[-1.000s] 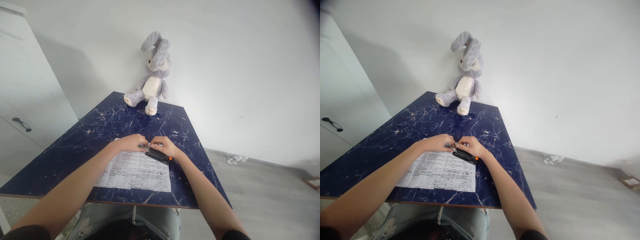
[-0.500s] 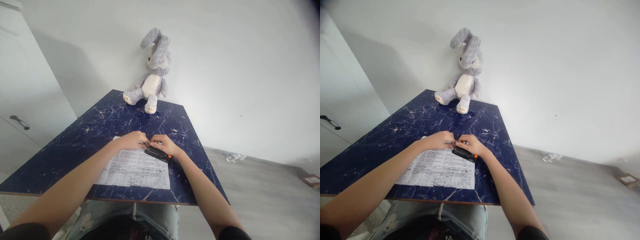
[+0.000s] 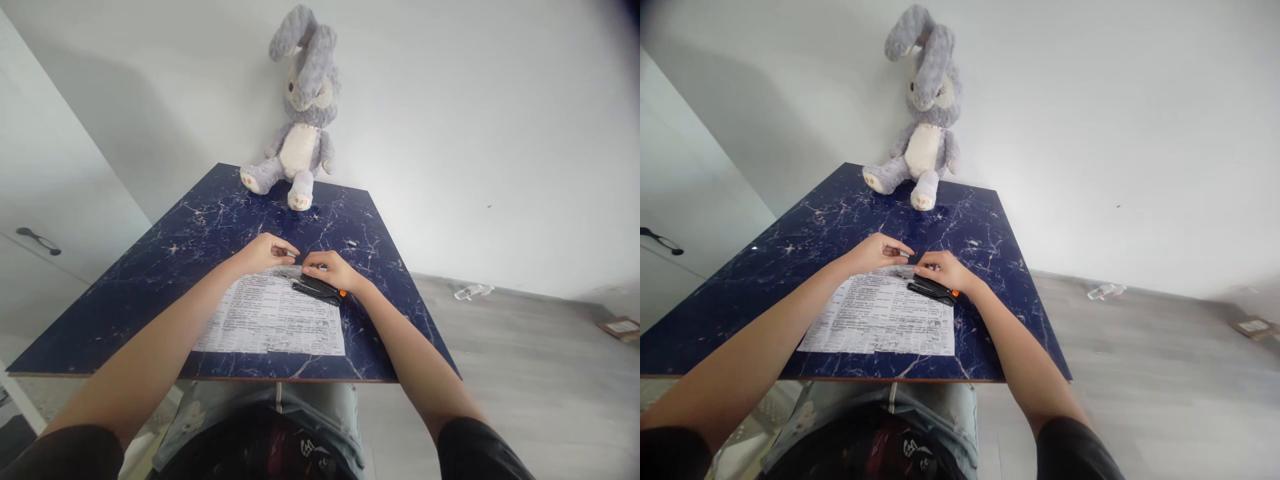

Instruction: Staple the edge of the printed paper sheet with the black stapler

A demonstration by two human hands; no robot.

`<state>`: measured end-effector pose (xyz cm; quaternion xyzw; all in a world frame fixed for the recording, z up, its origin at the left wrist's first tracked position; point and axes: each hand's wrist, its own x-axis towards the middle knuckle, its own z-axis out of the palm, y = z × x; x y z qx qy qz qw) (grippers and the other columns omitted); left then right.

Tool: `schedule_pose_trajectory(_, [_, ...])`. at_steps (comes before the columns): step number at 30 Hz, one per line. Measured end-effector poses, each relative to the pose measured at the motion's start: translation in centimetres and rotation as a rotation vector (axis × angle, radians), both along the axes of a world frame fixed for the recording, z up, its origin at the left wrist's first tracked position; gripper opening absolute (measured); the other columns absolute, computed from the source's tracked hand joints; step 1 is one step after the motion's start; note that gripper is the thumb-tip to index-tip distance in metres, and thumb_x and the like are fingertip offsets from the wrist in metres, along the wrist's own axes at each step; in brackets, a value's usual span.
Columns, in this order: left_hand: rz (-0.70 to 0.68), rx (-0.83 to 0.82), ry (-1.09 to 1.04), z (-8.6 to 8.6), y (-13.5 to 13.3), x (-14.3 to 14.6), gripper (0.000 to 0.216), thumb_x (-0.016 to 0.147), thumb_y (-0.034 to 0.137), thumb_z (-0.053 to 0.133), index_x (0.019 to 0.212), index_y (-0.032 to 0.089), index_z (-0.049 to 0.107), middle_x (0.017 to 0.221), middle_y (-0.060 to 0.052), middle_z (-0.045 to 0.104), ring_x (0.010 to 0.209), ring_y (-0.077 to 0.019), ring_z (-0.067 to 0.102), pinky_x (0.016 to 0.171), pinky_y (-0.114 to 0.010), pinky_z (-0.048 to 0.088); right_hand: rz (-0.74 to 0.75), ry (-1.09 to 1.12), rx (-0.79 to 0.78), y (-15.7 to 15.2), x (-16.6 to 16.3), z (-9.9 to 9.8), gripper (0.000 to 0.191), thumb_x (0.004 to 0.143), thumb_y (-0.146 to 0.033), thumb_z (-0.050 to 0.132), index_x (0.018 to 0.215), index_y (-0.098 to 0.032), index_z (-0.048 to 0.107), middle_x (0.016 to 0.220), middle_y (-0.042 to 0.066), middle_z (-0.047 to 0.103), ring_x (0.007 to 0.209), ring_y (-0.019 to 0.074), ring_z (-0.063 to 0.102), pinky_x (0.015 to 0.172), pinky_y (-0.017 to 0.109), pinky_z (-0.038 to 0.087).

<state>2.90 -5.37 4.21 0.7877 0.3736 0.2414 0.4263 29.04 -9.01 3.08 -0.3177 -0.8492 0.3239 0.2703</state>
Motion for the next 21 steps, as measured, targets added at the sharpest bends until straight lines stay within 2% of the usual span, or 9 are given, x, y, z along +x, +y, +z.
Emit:
schedule_pose_trajectory(4, [-0.095, 0.094, 0.039, 0.6, -0.7, -0.3, 0.034, 0.093, 0.043, 0.078, 0.122, 0.026, 0.083, 0.117, -0.009, 0.083, 0.1, -0.0262, 0.077, 0.089, -0.039, 0.061, -0.009, 0.008, -0.007, 0.2, 0.3, 0.0, 0.045, 0.105, -0.058, 0.061, 0.092, -0.018, 0.077, 0.094, 0.006, 0.076, 0.083, 0.0189, 0.067, 0.078, 0.032, 0.05])
schedule_pose_trajectory(10, [-0.024, 0.207, 0.102, -1.6, -0.3, 0.9, 0.028, 0.098, 0.034, 0.071, 0.121, 0.024, 0.083, 0.102, -0.009, 0.084, 0.088, -0.0255, 0.078, 0.082, -0.038, 0.059, -0.014, 0.023, -0.002, 0.4, 0.5, -0.1, 0.041, 0.104, -0.055, 0.063, 0.095, -0.019, 0.079, 0.094, 0.006, 0.076, 0.083, 0.0186, 0.066, 0.078, 0.031, 0.051])
schedule_pose_trajectory(16, [-0.129, 0.27, 0.105, -2.3, -0.4, 2.3, 0.018, 0.096, 0.021, 0.07, 0.106, 0.025, 0.085, 0.116, -0.006, 0.083, 0.113, -0.0272, 0.074, 0.104, -0.042, 0.054, -0.006, 0.031, -0.003, 0.9, 1.2, 0.0, 0.041, 0.105, -0.054, 0.061, 0.097, -0.018, 0.08, 0.094, 0.006, 0.076, 0.085, 0.018, 0.068, 0.079, 0.03, 0.051])
schedule_pose_trajectory(21, [-0.177, 0.334, 0.097, -2.7, -0.6, 3.0, 0.017, 0.097, 0.021, 0.07, 0.103, 0.026, 0.085, 0.113, -0.005, 0.082, 0.111, -0.0269, 0.072, 0.104, -0.044, 0.053, 0.025, 0.008, 0.016, 1.5, 2.5, 0.1, 0.04, 0.104, -0.054, 0.065, 0.096, -0.017, 0.08, 0.094, 0.006, 0.077, 0.085, 0.0182, 0.068, 0.078, 0.03, 0.05])
